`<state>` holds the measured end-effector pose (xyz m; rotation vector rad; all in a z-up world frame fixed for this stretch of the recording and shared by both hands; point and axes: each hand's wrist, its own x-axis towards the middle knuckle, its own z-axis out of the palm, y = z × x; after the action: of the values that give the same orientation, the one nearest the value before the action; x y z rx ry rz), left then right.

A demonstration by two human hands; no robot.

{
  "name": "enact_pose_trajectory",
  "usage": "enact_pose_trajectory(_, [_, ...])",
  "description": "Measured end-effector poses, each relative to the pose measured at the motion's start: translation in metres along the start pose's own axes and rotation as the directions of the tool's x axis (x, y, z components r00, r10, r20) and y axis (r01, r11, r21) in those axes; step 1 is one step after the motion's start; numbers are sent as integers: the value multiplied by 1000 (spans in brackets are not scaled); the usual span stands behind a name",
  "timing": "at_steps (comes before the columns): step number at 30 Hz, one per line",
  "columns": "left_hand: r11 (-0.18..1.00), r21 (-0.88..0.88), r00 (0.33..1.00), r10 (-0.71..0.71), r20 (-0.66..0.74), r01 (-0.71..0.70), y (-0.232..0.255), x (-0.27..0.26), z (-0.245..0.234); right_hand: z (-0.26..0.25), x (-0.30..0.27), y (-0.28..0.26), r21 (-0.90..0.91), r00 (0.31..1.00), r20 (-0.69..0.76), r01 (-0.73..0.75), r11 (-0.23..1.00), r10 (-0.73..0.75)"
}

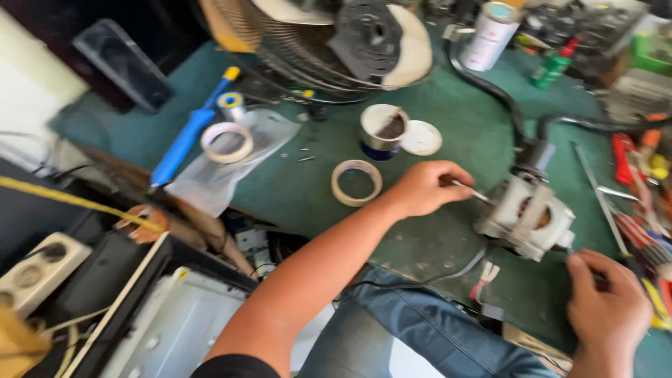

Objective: The person works on an electrical motor at a cluttered workbench, using electrical tape to wrap and secure wires connected to the motor. They repeatedly cut tape, wrap it around wire sections, and adjust the motor and wires by hand.

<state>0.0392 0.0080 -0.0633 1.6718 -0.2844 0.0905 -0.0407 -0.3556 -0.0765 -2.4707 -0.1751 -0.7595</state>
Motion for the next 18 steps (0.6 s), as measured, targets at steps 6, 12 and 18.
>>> enact_pose_trajectory(6, [999,40,1000,7,11,-8,8,-4,-7,10,-7,-3,180,993,7,-114,977,115])
enact_pose_trajectory(12, [998,54,1000,18,-21,-17,5,-2,-6,-2,-3,-23,135,999,-20,-25,991,28])
enact_pose_trajectory(18, [965,207,984,175,-45,-162,13,-6,-1,1,5,31,52,996,35,84,995,-86])
